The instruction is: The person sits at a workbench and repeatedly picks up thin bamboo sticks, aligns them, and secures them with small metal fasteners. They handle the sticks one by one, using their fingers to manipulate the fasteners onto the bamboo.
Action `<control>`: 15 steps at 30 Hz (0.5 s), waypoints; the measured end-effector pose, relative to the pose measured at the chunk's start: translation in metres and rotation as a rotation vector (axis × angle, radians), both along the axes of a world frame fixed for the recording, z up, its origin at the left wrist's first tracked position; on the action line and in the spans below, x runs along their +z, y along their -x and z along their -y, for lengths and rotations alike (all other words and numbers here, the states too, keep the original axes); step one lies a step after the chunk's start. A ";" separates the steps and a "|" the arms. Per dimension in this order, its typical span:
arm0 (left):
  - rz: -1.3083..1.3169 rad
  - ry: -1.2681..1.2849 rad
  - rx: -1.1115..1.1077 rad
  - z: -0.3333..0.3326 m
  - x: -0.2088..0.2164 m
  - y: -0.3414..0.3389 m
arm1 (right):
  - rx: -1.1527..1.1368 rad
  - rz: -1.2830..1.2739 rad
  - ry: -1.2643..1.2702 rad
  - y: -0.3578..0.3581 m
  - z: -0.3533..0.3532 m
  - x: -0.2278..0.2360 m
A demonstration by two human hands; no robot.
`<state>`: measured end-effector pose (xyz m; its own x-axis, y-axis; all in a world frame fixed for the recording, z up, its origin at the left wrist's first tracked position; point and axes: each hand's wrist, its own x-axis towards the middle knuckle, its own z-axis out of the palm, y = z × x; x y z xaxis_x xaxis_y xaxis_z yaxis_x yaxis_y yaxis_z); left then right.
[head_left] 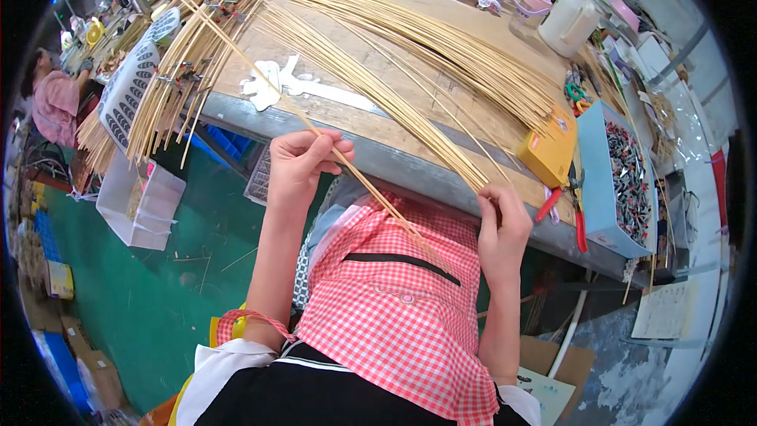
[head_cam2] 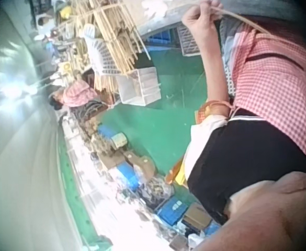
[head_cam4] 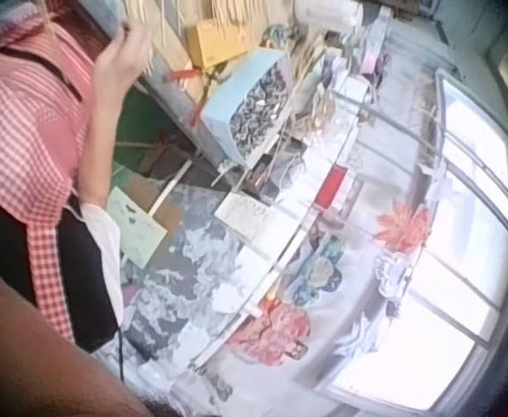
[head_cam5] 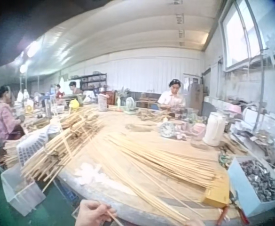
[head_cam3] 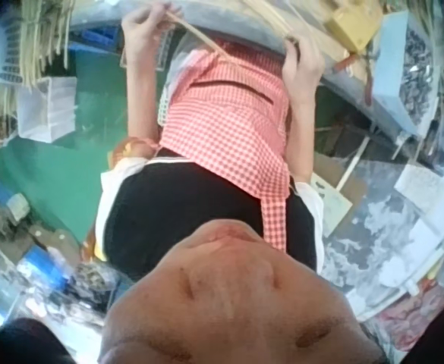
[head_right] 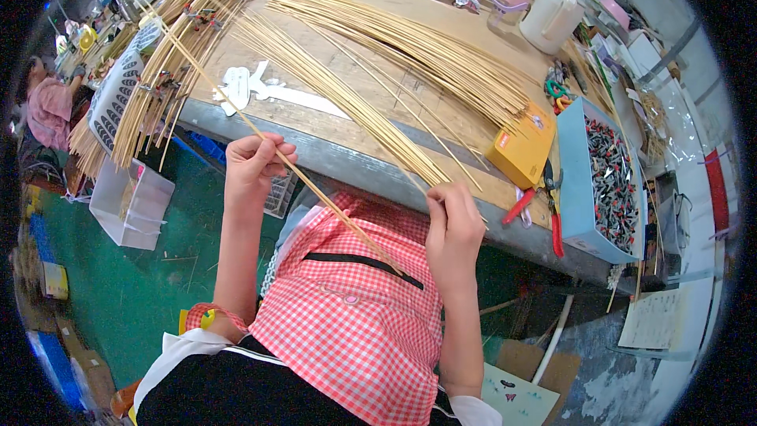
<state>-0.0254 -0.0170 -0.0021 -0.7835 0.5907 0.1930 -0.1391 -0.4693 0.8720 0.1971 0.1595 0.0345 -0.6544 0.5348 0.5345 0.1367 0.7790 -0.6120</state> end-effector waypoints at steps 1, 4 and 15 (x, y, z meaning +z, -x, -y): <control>0.007 0.003 0.008 0.000 0.001 -0.001 | 0.029 -0.040 0.014 -0.001 0.005 0.002; 0.014 0.006 0.016 -0.002 0.005 -0.005 | 0.103 -0.054 0.095 -0.003 0.028 0.006; 0.063 0.012 0.007 -0.002 0.009 -0.006 | 0.251 0.063 0.048 0.000 0.044 -0.010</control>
